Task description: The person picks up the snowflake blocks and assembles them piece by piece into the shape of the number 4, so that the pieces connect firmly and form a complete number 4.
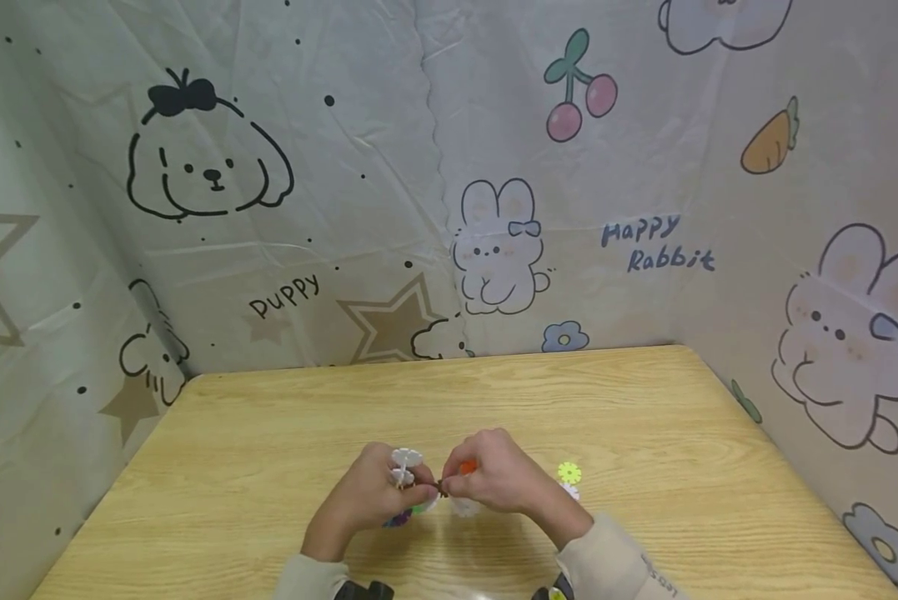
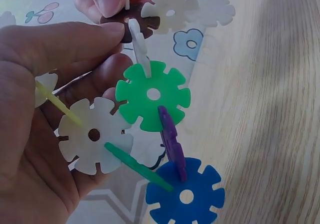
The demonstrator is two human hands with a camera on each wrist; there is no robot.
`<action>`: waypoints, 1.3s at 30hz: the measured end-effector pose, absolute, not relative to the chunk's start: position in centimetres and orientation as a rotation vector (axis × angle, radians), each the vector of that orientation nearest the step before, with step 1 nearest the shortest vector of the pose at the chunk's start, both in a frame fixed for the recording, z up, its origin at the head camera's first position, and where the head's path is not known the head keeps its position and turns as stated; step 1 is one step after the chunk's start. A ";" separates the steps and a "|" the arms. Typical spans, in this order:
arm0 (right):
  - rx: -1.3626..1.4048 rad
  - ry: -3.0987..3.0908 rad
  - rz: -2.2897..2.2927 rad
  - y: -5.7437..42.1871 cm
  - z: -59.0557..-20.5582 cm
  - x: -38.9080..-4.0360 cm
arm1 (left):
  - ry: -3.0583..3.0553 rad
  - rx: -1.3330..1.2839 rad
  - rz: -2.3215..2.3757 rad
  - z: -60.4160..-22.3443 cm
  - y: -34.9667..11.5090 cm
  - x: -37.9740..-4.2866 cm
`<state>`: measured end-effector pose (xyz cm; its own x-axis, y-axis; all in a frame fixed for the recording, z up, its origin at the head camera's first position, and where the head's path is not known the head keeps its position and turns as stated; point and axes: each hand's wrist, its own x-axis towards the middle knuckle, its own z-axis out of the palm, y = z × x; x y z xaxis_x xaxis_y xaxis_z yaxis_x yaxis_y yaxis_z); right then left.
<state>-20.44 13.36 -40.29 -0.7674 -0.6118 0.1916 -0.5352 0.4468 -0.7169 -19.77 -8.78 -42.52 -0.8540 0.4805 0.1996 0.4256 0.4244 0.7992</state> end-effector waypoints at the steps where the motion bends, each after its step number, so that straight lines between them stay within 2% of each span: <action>1: -1.033 2.590 -1.240 13.4 -40.4 -20.4 | 2.605 0.840 1.438 -42.6 -8.8 -19.8; 7: -1.007 2.563 -1.331 13.6 -40.7 -20.4 | 2.621 0.844 1.549 -42.9 -9.5 -19.8; 23: -0.773 2.493 -1.626 15.0 -40.1 -20.2 | 2.507 0.543 1.846 -44.3 -11.8 -19.5; 39: -0.715 2.428 -1.837 15.3 -40.2 -20.4 | 2.445 0.478 1.931 -46.4 -10.6 -19.0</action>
<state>-20.43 15.30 -40.24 -0.8953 -0.3635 0.2574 -0.3466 0.2056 -0.9152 -19.02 -10.63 -46.38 -0.9540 0.2289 0.1935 0.2413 0.2035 0.9489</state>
